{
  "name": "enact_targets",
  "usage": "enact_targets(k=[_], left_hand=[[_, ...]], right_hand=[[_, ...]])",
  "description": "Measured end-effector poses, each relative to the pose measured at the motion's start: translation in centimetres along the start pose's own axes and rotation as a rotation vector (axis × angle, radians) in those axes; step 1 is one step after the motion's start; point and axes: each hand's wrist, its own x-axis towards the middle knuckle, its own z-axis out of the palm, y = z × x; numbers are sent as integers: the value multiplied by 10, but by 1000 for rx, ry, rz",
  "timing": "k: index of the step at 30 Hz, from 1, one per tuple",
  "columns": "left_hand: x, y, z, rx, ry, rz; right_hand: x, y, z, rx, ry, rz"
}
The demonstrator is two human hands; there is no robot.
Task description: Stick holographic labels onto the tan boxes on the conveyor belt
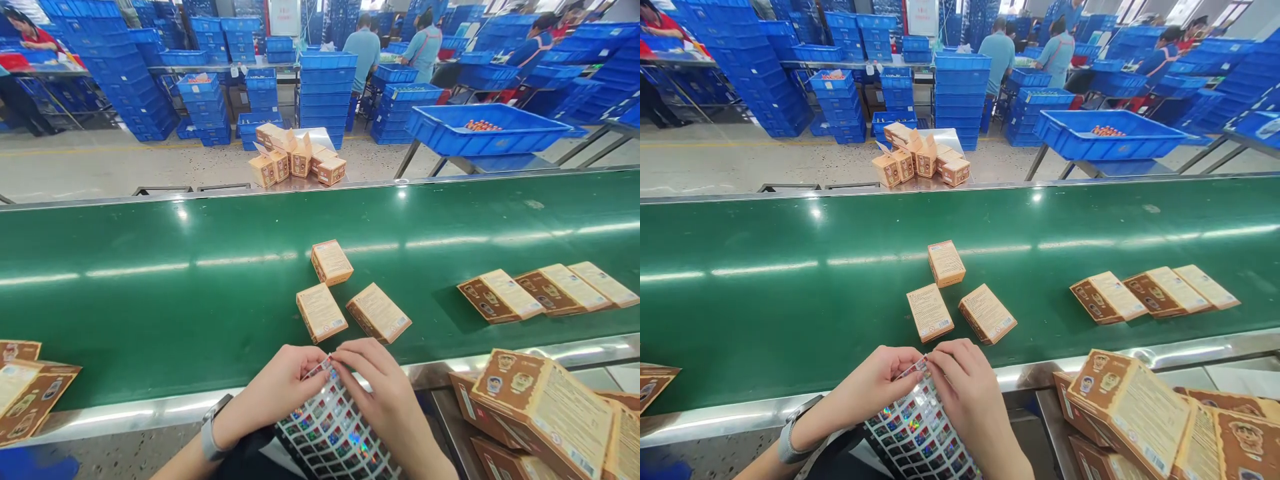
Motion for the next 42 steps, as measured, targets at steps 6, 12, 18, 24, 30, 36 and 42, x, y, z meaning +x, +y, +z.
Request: enact_targets(k=[6, 12, 18, 24, 30, 36, 42], left_hand=[[7, -6, -3, -83, -27, -57], [1, -9, -15, -124, 5, -125], [1, -10, -22, -4, 34, -63], [3, -17, -20, 101, 34, 3], [-7, -34, -37, 68, 55, -10], [-18, -45, -55, -12, 188, 26], [17, -50, -31, -33, 40, 126]], right_hand=[[-3, 3, 7, 20, 12, 8], [5, 48, -33, 109, 188, 348], [68, 102, -21, -271, 132, 513], [150, 130, 4, -552, -251, 501], [187, 96, 7, -392, -612, 125], [139, 75, 9, -407, -931, -398], [117, 138, -109, -406, -650, 160]])
